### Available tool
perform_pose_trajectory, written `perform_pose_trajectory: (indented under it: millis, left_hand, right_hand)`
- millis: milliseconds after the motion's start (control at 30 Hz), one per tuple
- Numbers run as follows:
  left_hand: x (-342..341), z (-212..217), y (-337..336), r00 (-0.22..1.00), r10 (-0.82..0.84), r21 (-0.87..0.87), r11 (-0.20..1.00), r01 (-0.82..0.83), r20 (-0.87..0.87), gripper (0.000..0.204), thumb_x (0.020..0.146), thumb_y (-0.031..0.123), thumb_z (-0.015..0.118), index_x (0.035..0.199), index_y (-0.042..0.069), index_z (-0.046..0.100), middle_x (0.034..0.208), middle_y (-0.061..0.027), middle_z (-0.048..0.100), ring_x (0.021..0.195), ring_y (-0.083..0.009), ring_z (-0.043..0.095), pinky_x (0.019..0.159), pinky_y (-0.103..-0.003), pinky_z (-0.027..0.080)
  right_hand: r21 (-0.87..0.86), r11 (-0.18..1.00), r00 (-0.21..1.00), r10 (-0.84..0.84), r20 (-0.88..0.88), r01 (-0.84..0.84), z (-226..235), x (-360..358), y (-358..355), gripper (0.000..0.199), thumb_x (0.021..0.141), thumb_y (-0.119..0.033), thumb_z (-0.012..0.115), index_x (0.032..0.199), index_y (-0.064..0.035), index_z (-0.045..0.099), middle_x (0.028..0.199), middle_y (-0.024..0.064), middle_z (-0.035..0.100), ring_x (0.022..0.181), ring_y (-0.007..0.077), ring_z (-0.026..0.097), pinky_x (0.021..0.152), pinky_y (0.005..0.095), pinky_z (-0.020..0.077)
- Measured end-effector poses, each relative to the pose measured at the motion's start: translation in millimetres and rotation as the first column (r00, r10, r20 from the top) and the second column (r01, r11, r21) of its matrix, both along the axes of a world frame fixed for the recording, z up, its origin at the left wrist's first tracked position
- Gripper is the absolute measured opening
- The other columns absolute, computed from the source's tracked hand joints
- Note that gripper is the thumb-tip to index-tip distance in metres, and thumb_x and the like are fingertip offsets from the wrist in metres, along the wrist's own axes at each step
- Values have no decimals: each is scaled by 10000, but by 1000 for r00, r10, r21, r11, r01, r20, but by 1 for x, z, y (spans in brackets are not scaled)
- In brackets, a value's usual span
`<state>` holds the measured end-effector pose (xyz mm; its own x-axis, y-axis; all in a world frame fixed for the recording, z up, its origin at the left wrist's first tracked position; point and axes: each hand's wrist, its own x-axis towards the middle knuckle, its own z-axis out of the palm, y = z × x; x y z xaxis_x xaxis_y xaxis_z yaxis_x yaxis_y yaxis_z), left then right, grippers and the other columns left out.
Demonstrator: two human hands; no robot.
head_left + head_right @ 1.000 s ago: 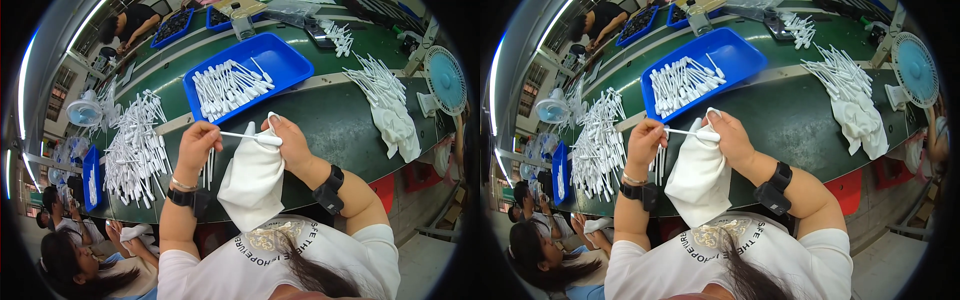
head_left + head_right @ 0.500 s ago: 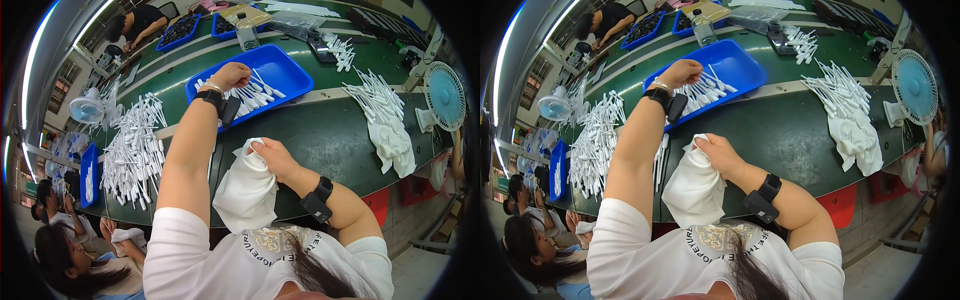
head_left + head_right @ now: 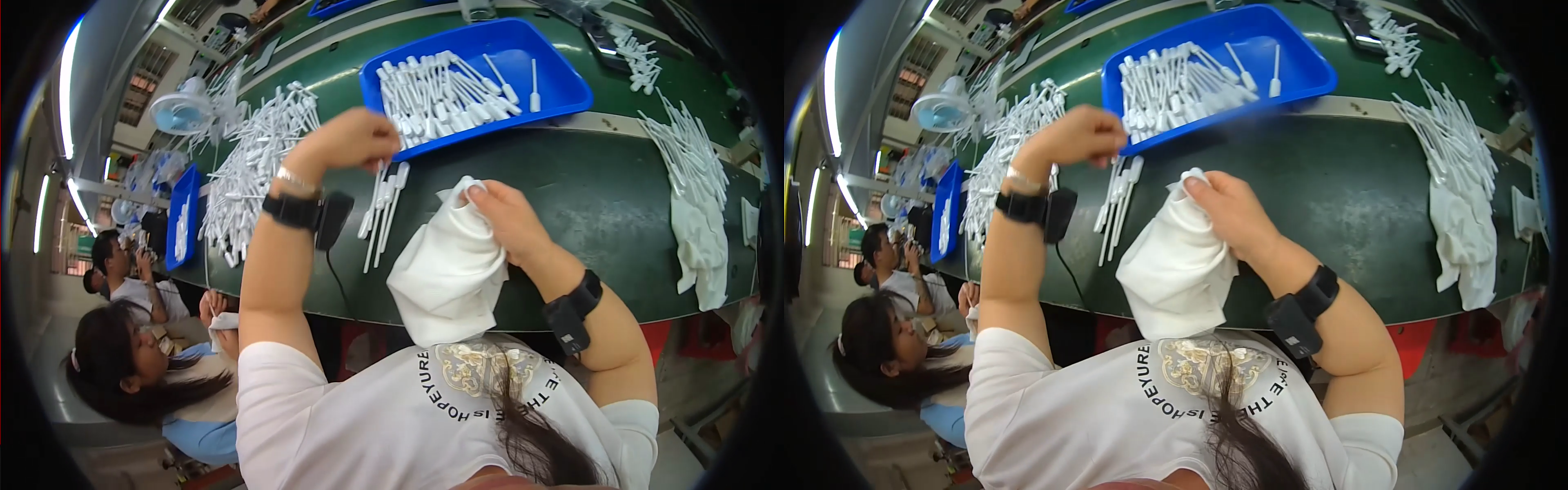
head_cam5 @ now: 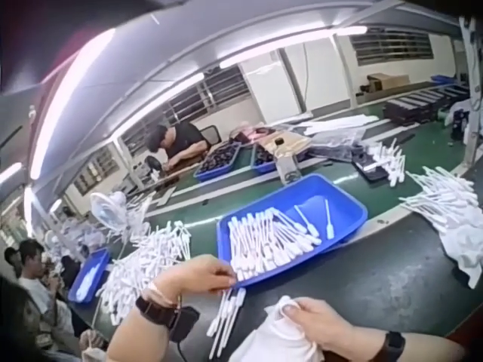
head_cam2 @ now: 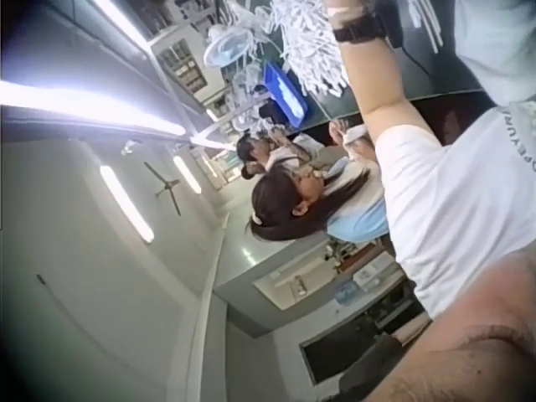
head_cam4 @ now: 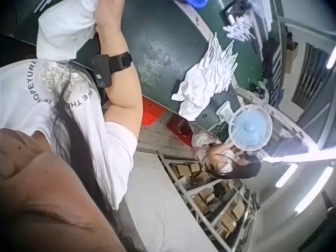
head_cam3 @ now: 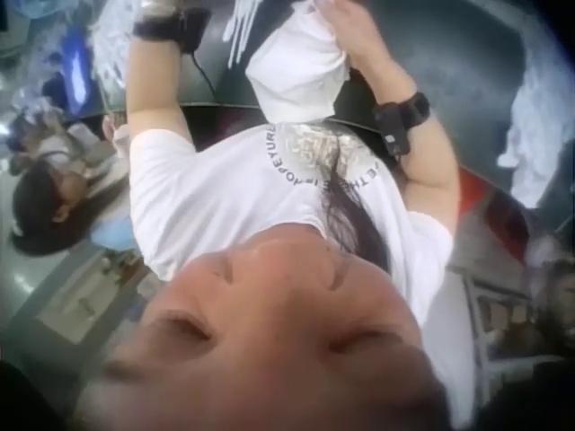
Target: The person picks up a swab from a pile, wipes the handle and tip with a cloth, and places it into a blue tray. This process is repeated for additional swabs, handling them one at a time.
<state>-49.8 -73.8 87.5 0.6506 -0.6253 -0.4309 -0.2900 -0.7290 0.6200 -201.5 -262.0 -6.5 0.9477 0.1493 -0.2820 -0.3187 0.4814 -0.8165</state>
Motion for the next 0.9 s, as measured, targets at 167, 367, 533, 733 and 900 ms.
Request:
perform_pose_trajectory:
  millis: [167,367,533,733,900]
  left_hand:
    - [-37,-41,50,975,74,244,962,-125,208,263,791,226,599,829,-34,581,688,-62,596,542,-120,555,506,-248,461]
    - [-25,-89,63,851,360,-52,928,-369,382,260,761,212,575,872,-23,592,749,-140,624,609,-239,598,573,-321,473]
    - [6,-90,45,860,448,-207,891,-405,243,273,745,178,566,925,-28,572,761,-141,620,578,-214,593,538,-307,468]
    - [7,-82,63,887,432,-83,902,-424,162,290,718,156,580,938,-31,558,731,-108,606,540,-164,572,496,-265,455]
    - [-5,-48,104,889,444,-192,868,-457,-110,192,787,130,544,949,27,549,684,-58,570,527,-98,521,452,-205,402]
  right_hand:
    - [-99,992,996,85,14,-84,-4,0,-6,228,909,-219,460,920,-14,561,829,26,584,725,81,551,657,232,456]
    - [-130,978,984,173,50,-165,0,-6,-2,236,915,-229,447,915,-25,566,822,17,580,706,69,533,649,224,444]
    - [-246,952,976,204,75,-180,-7,-3,-2,227,916,-221,446,904,-32,573,817,3,574,701,57,517,645,216,435]
    - [-282,944,975,203,90,-170,-11,-1,-2,225,915,-215,450,893,-31,576,815,-3,571,714,54,515,650,215,433]
    - [-234,965,984,148,104,-121,-15,-2,-3,257,907,-256,467,881,-22,568,782,-8,557,694,60,492,631,222,418]
